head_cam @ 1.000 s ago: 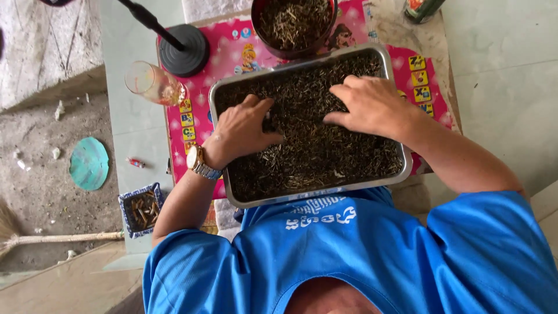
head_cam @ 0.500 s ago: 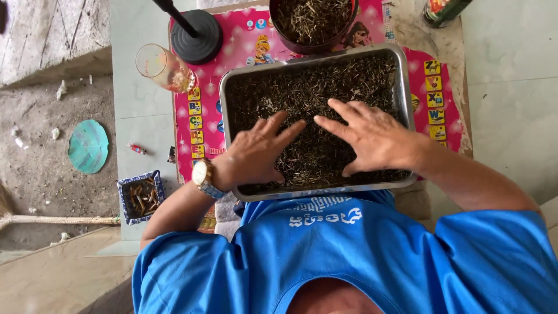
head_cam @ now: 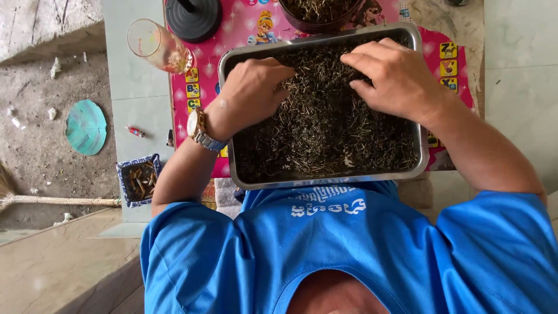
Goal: Sorting through dried tea leaves in a tray to remove stems or impurities by hand.
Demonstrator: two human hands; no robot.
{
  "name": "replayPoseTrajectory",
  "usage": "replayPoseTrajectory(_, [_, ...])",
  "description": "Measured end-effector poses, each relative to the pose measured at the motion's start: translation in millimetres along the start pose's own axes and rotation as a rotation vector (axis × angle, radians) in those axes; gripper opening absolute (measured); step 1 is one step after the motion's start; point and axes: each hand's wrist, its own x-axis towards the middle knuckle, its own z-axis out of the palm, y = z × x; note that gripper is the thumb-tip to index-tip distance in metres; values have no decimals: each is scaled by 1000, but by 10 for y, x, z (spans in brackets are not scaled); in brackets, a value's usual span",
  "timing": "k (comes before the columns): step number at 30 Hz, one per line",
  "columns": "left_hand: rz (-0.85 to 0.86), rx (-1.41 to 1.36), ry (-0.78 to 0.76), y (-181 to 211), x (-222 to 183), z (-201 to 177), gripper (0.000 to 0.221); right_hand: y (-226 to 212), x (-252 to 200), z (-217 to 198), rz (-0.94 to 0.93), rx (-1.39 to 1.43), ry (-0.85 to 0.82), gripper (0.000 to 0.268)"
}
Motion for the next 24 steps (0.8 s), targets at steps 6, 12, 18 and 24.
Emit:
replayPoseTrajectory(6, [-18,21,-42,-117,193,283,11,20,192,46,-13,-78,-136,25])
replayPoseTrajectory(12, [-89,28,-179,-166,184,528,17,45,247,218,80,-2,-380,15])
replayPoseTrajectory(18, [-34,-151,-111,-121,168,495,12,-77,243,-18,202,-77,-385,23])
replayPoseTrajectory(24, [51,-289,42,-156,163,568,8,461,632,24,154,-14,1,12])
